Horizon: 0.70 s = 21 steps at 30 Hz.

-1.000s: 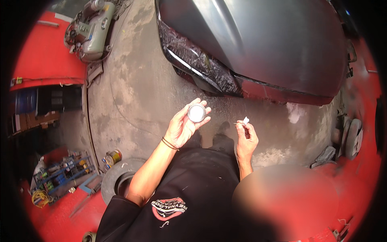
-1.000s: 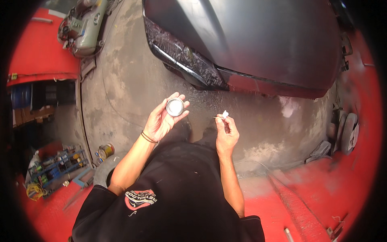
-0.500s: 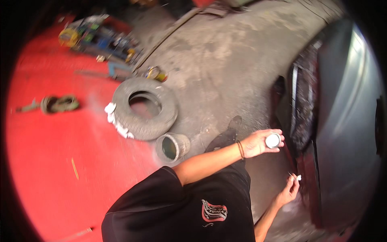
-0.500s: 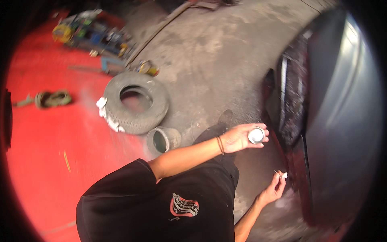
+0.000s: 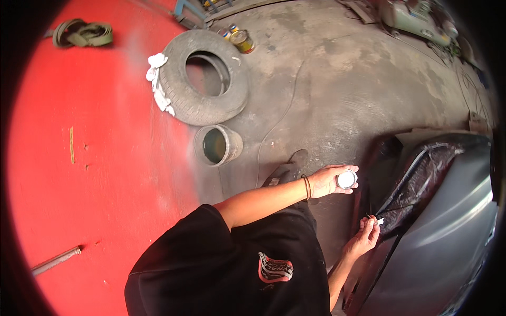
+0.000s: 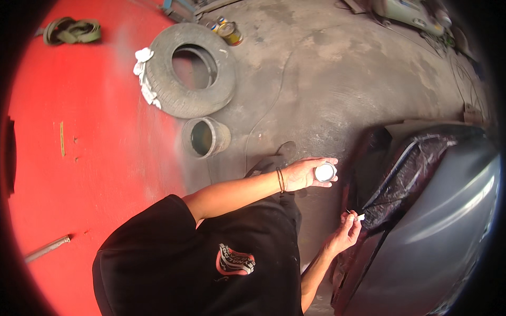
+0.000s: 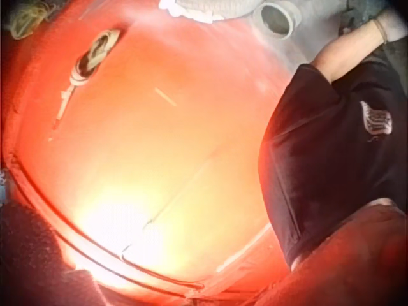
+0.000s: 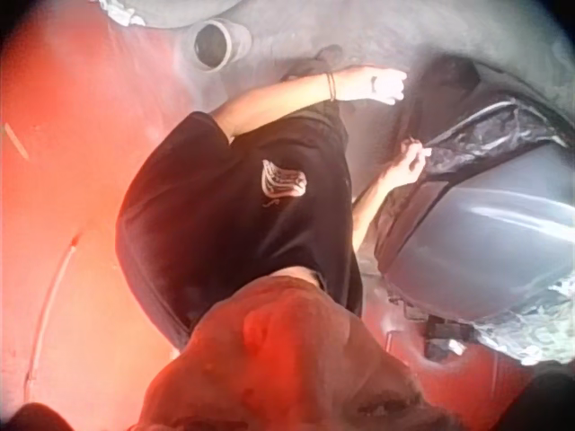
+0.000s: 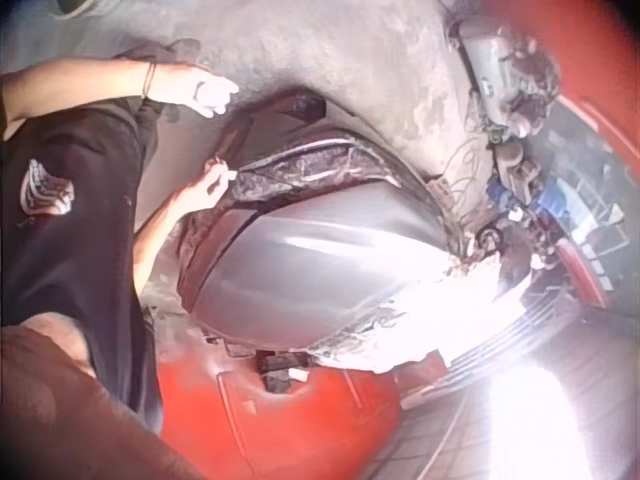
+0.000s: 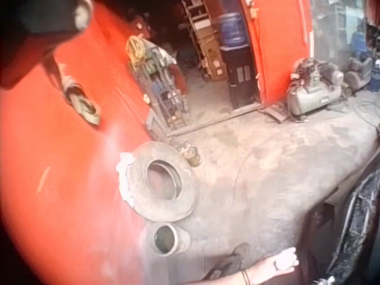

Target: The person applies touch-up paint to the hood and front bumper of a car using a small brush, frequently dipping it into a small metal container.

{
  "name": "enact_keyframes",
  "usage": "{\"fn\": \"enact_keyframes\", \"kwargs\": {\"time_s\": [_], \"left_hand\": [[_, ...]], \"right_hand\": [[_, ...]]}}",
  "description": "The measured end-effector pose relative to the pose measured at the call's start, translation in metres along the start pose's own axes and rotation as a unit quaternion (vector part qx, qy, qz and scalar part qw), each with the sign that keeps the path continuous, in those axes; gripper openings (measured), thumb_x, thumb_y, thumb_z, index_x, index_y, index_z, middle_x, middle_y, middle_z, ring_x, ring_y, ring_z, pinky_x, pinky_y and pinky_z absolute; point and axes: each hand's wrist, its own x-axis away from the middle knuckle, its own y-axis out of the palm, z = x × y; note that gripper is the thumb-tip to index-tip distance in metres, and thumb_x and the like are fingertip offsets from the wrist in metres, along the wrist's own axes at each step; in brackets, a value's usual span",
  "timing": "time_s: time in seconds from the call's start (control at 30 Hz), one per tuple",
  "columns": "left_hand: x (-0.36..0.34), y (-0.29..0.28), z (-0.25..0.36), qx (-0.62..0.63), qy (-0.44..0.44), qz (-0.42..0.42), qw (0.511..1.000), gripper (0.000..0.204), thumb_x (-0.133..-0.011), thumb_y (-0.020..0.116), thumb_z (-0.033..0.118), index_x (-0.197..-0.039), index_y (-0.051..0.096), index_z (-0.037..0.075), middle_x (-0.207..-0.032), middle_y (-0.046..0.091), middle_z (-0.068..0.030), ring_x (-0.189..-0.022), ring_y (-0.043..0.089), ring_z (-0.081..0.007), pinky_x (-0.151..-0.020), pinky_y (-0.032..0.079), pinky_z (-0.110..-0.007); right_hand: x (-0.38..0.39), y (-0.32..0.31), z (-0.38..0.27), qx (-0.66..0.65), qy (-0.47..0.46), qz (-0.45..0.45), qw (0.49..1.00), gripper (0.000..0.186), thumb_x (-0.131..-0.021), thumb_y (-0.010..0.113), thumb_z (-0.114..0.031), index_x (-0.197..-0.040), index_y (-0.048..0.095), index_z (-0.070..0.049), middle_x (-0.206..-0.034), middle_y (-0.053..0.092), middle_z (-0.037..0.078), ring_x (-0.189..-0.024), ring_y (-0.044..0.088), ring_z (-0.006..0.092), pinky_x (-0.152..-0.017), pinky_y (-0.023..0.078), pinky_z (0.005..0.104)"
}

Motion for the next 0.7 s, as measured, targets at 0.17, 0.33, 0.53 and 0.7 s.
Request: {"fn": "enact_keyframes", "kwargs": {"time_s": [0.17,0.33,0.53,0.7], "left_hand": [[0.009,-0.027,0.028,0.008,0.030,0.013,0.999,0.046,-0.117,0.059,0.036,-0.151,0.063,0.005,-0.138,0.073,-0.0111,-0.125,0.075,-0.0326,-0.108,0.061,-0.053],[0.027,-0.058,0.045,0.016,0.078,0.051,0.996,0.045,-0.119,0.054,0.036,-0.150,0.064,0.004,-0.136,0.073,-0.0118,-0.127,0.074,-0.0313,-0.110,0.061,-0.051],[0.046,-0.091,0.044,0.058,0.178,0.085,0.979,0.042,-0.118,0.056,0.036,-0.147,0.066,0.007,-0.129,0.077,-0.0107,-0.120,0.077,-0.0281,-0.107,0.062,-0.051],[0.074,-0.114,0.029,0.092,0.228,0.145,0.959,0.043,-0.119,0.053,0.035,-0.149,0.064,0.006,-0.133,0.075,-0.0121,-0.124,0.075,-0.0296,-0.110,0.061,-0.051]], "right_hand": [[-0.009,0.049,0.003,-0.003,0.039,-0.068,0.997,0.018,-0.112,0.072,-0.014,-0.125,0.072,-0.002,-0.125,0.076,0.010,-0.102,0.074,0.0161,-0.093,0.060,0.0318],[-0.016,0.089,0.023,0.032,0.057,-0.136,0.989,0.019,-0.111,0.072,-0.010,-0.126,0.072,0.002,-0.126,0.076,0.014,-0.105,0.073,0.0202,-0.097,0.060,0.0363],[-0.042,0.131,0.032,0.047,0.029,-0.284,0.957,0.019,-0.109,0.075,-0.010,-0.126,0.074,-0.003,-0.126,0.076,0.017,-0.108,0.073,0.0224,-0.101,0.059,0.0386],[-0.048,0.151,0.042,0.099,0.033,-0.348,0.931,0.018,-0.108,0.076,-0.009,-0.125,0.075,-0.003,-0.124,0.076,0.017,-0.108,0.073,0.0222,-0.100,0.060,0.0383]]}}
